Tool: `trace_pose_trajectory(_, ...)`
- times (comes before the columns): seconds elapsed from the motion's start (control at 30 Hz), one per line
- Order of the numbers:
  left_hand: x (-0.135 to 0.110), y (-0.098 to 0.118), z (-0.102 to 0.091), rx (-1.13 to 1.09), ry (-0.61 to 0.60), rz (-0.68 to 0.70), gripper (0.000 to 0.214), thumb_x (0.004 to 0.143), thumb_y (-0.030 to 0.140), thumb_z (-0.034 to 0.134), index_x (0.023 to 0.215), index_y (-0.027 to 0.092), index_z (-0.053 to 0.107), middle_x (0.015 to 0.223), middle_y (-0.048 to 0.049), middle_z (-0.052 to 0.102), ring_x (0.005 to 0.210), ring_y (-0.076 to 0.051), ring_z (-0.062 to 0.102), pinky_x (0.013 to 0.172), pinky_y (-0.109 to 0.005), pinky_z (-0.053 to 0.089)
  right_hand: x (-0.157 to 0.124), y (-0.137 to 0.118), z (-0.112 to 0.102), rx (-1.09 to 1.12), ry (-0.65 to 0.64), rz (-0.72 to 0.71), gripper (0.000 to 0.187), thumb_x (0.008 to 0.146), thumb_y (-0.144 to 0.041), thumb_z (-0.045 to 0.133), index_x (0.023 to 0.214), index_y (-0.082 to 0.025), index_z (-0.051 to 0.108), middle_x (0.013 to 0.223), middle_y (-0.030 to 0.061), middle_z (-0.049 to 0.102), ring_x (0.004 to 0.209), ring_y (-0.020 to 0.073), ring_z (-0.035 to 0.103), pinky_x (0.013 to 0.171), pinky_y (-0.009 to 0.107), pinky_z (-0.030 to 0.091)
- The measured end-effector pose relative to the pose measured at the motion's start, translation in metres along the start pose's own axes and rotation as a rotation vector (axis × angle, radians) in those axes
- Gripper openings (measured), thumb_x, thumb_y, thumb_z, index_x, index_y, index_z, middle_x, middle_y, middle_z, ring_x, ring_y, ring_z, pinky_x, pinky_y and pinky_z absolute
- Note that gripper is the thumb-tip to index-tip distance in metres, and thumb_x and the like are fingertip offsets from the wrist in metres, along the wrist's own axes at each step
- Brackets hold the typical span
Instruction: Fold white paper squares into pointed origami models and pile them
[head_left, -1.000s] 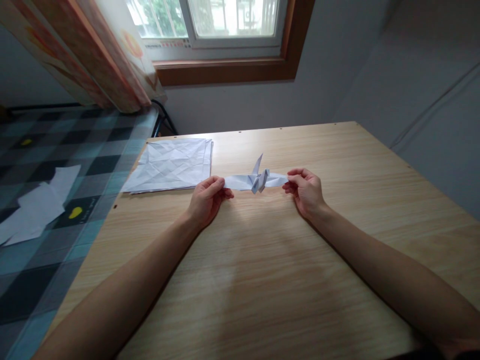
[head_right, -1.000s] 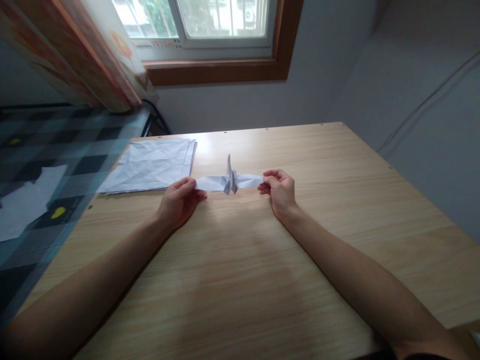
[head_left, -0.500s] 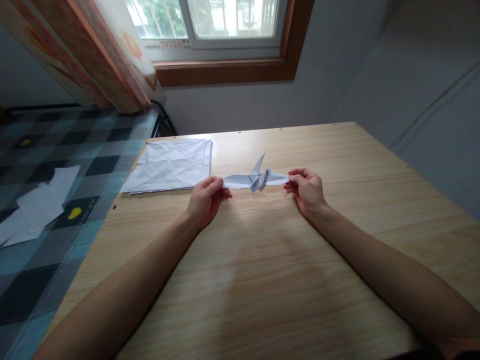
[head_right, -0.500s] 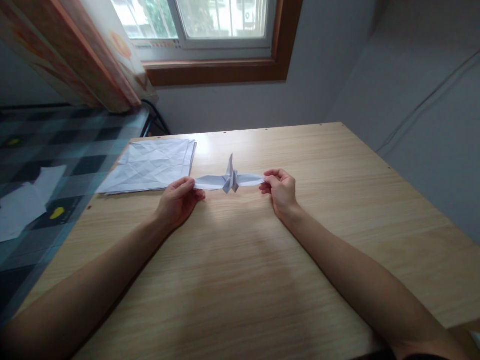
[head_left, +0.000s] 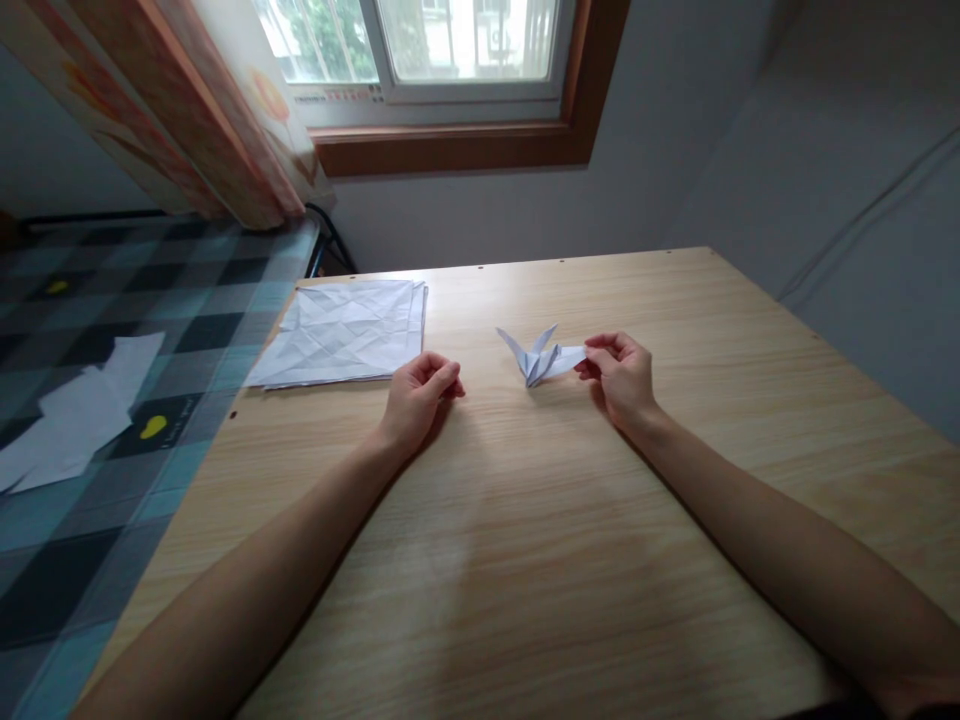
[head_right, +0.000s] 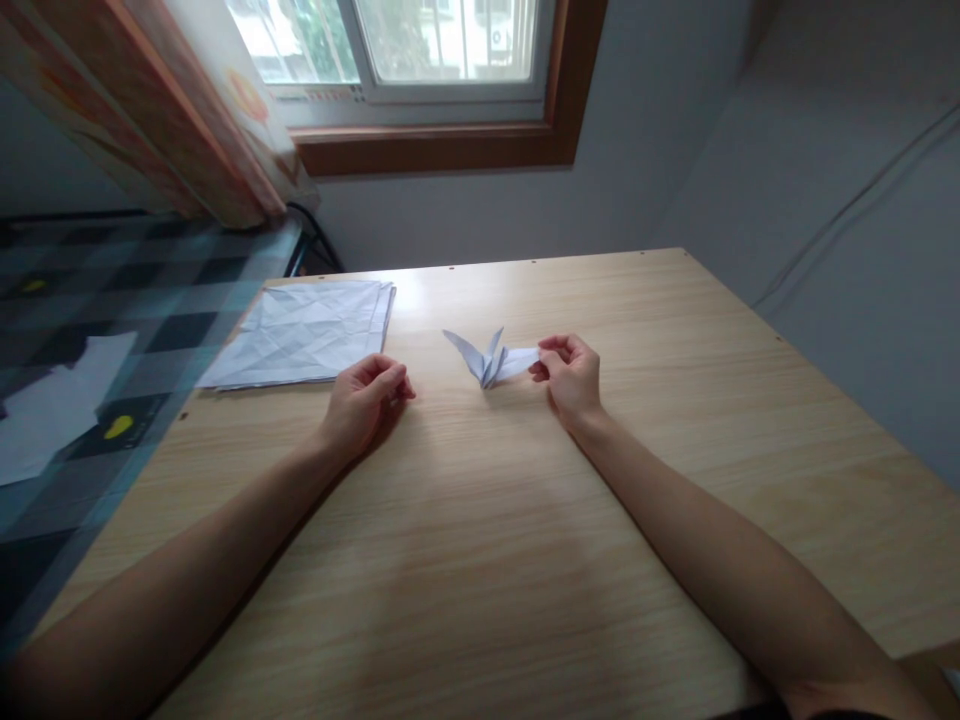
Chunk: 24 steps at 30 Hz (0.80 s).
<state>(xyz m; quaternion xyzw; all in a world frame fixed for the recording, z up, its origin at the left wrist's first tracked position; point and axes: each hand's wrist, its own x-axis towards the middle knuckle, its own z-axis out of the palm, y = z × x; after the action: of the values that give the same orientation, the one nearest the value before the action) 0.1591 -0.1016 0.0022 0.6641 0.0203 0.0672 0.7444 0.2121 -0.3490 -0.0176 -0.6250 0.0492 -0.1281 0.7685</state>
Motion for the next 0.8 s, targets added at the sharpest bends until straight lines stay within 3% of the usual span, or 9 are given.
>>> trace_pose_trajectory(0.2, -0.002, 0.002, -0.002, 0.110, 0.003, 0.080, 0.026, 0.075, 0.037, 0.072, 0.068, 0.016, 0.058, 0.059, 0.0008, 0.062, 0.054, -0.010, 0.054, 0.057, -0.023, 0.042, 0.020, 0.000, -0.015, 0.023, 0.155, -0.081, 0.011, 0.069, -0.016, 0.068, 0.077, -0.017, 0.060, 0.061, -0.0041, 0.064, 0.047, 0.0097, 0.062, 0.044, 0.017, 0.052)
trace_pose_trajectory(0.43, 0.009, 0.003, -0.016, 0.310, 0.109, 0.223, 0.022, 0.075, 0.037, 0.067, 0.072, 0.017, 0.058, 0.064, 0.0009, 0.061, 0.061, -0.013, 0.057, 0.059, -0.025, 0.044, 0.053, 0.002, -0.037, 0.074, 0.420, -0.106, 0.014, 0.077, -0.004, 0.062, 0.076, -0.017, 0.056, 0.062, -0.0056, 0.062, 0.052, 0.0074, 0.063, 0.051, 0.016, 0.055)
trace_pose_trajectory(0.57, 0.020, 0.007, -0.037, 0.521, 0.299, 0.340, 0.019, 0.077, 0.036, 0.063, 0.073, 0.018, 0.058, 0.069, 0.0015, 0.060, 0.064, -0.013, 0.057, 0.061, -0.026, 0.046, 0.068, 0.001, -0.050, 0.049, 0.508, -0.132, 0.015, 0.079, -0.003, 0.062, 0.076, -0.016, 0.055, 0.064, -0.0036, 0.063, 0.056, 0.0076, 0.064, 0.051, 0.013, 0.052)
trace_pose_trajectory(0.67, 0.029, 0.010, -0.060, 0.776, 0.429, 0.442, 0.016, 0.079, 0.035, 0.061, 0.082, 0.019, 0.061, 0.082, -0.0019, 0.065, 0.079, -0.018, 0.062, 0.072, -0.031, 0.049, 0.075, 0.001, -0.058, 0.028, 0.550, -0.149, 0.015, 0.079, -0.002, 0.060, 0.078, -0.016, 0.056, 0.066, -0.0035, 0.063, 0.055, 0.0067, 0.062, 0.051, 0.013, 0.051)
trace_pose_trajectory(0.8, 0.038, 0.008, -0.086, 1.097, 0.447, 0.396, 0.027, 0.079, 0.036, 0.062, 0.100, 0.019, 0.063, 0.108, -0.0097, 0.066, 0.106, -0.028, 0.061, 0.094, -0.043, 0.048, 0.079, 0.004, -0.061, 0.006, 0.538, -0.164, 0.016, 0.077, -0.002, 0.057, 0.081, -0.017, 0.056, 0.068, -0.0034, 0.063, 0.059, 0.0073, 0.062, 0.051, 0.013, 0.049)
